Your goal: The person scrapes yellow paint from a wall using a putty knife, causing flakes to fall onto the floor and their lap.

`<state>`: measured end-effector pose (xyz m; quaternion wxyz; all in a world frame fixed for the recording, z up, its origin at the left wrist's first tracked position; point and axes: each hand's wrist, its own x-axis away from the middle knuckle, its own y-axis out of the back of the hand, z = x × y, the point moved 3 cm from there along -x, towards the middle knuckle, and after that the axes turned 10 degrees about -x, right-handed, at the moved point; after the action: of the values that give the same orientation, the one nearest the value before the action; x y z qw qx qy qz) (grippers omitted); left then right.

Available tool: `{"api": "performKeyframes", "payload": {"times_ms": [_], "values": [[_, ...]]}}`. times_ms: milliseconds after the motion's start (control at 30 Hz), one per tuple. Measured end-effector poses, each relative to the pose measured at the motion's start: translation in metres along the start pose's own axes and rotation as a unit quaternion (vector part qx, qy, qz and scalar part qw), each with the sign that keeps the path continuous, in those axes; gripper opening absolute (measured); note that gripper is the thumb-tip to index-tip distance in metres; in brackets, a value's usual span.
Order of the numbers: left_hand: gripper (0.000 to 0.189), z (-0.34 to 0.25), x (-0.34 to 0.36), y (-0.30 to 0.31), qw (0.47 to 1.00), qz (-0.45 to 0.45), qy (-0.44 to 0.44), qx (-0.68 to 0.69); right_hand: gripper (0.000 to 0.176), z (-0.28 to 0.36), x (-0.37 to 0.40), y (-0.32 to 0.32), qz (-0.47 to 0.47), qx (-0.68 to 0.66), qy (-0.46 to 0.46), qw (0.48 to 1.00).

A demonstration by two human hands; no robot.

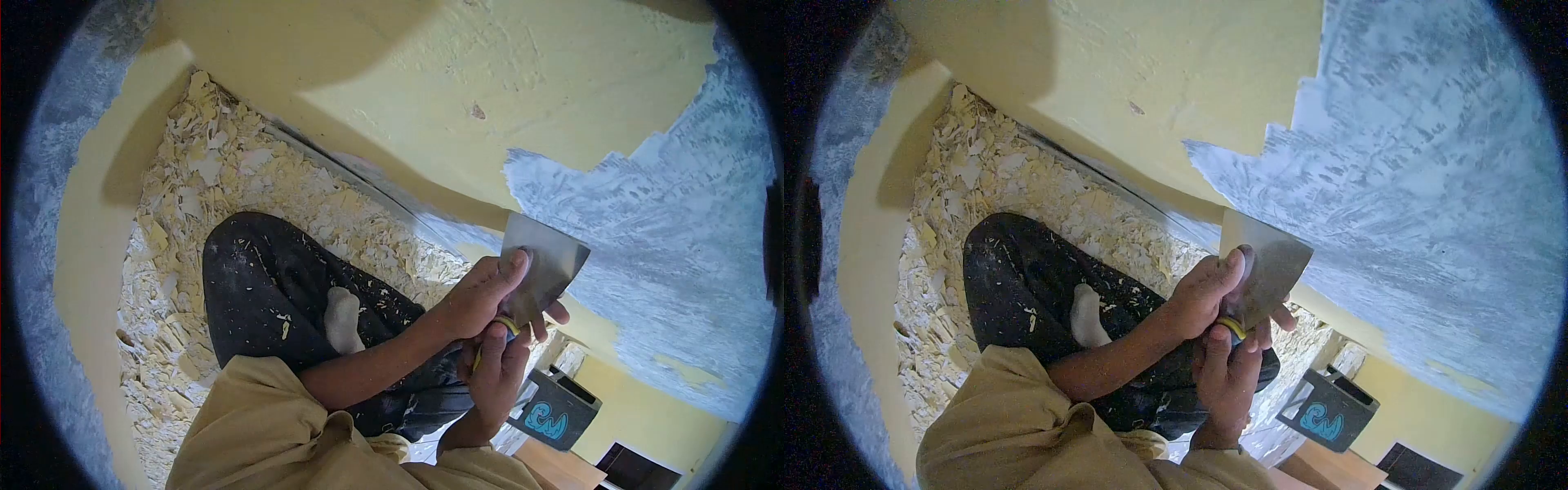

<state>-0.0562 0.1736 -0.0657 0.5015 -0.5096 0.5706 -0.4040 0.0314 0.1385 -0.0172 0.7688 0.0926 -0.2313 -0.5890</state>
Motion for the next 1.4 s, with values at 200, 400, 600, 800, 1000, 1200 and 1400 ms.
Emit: {"api": "performKeyframes", "payload": {"times_ms": [200, 400, 600, 800, 1000, 1200, 1400], "values": [[0.053, -0.001, -0.002, 0.001, 0.999, 0.004, 0.002, -0.039, 0.023, -0.008, 0.000, 0.010, -0.012, 0.111, 0.053, 0.992], [0.064, 0.004, -0.010, 0.002, 0.999, -0.005, -0.013, -0.039, 0.022, -0.003, -0.005, 0.014, 0.008, 0.071, 0.034, 0.997], [0.065, 0.000, -0.011, 0.000, 0.999, -0.010, -0.020, -0.040, 0.019, -0.003, -0.013, 0.018, 0.041, 0.093, 0.054, 0.993], [0.063, -0.005, -0.012, -0.003, 0.997, -0.011, -0.065, -0.036, 0.021, -0.004, -0.021, 0.022, 0.054, 0.137, 0.062, 0.987], [0.071, -0.002, -0.016, 0.000, 0.999, -0.032, -0.031, -0.030, 0.027, 0.001, -0.030, 0.020, 0.087, 0.200, 0.177, 0.960], [0.068, -0.002, -0.016, 0.001, 0.988, -0.083, -0.065, -0.114, 0.023, 0.012, -0.040, 0.016, 0.129, 0.155, 0.176, 0.964], [0.066, 0.001, -0.018, 0.003, 0.983, -0.122, -0.090, -0.109, 0.024, 0.006, -0.052, 0.022, 0.154, 0.169, 0.195, 0.954]]}}
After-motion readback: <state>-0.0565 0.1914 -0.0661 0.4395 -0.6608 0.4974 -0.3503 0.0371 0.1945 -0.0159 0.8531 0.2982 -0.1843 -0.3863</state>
